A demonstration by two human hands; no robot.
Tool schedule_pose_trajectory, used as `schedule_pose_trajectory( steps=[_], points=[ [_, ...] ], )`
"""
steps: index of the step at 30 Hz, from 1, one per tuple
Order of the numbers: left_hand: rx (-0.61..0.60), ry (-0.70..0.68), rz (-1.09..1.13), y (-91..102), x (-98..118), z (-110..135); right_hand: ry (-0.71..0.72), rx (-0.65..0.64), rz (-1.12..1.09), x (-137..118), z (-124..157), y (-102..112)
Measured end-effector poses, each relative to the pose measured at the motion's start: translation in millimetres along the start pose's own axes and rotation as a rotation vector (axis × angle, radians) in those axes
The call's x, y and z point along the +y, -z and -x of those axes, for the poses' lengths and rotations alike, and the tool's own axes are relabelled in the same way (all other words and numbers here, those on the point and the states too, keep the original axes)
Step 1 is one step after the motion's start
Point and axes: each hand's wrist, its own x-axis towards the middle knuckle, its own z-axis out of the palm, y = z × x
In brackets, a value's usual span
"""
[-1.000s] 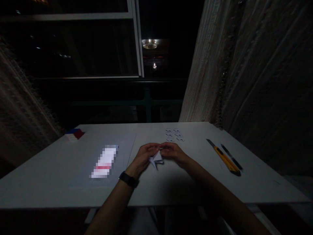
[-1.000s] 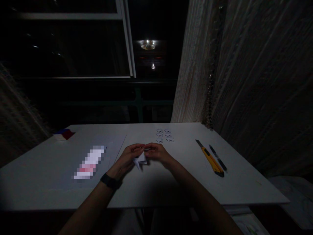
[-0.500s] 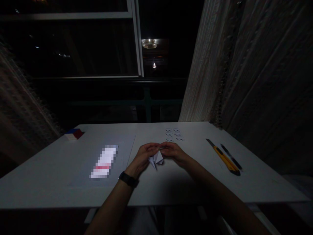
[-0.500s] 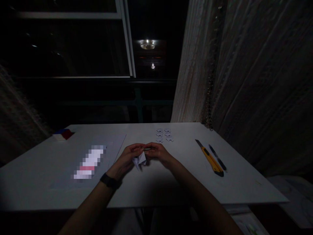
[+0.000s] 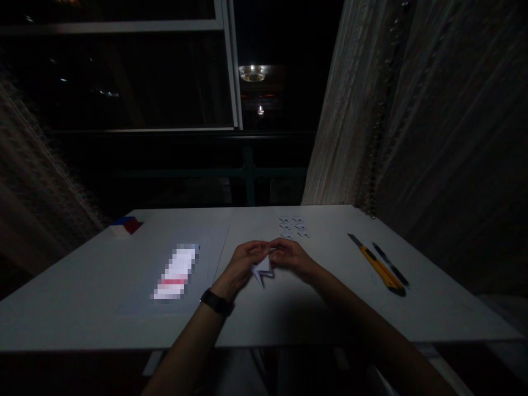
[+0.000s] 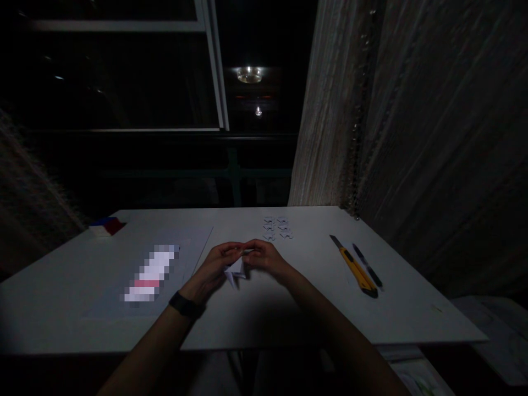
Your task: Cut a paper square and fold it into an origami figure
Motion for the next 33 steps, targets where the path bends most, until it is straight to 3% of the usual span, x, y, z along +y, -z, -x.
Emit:
schedule_pose_trajectory(
  steps=[11, 33],
  points=[
    [0.059, 0.007, 0.038, -2.6, 1, 0, 0.09, 0.013, 0.18, -3, 0, -5],
    [0.098, -0.043, 0.003, -3.6, -2, -1, 0.021, -0.024, 0.039, 1, -2, -9]
  ],
)
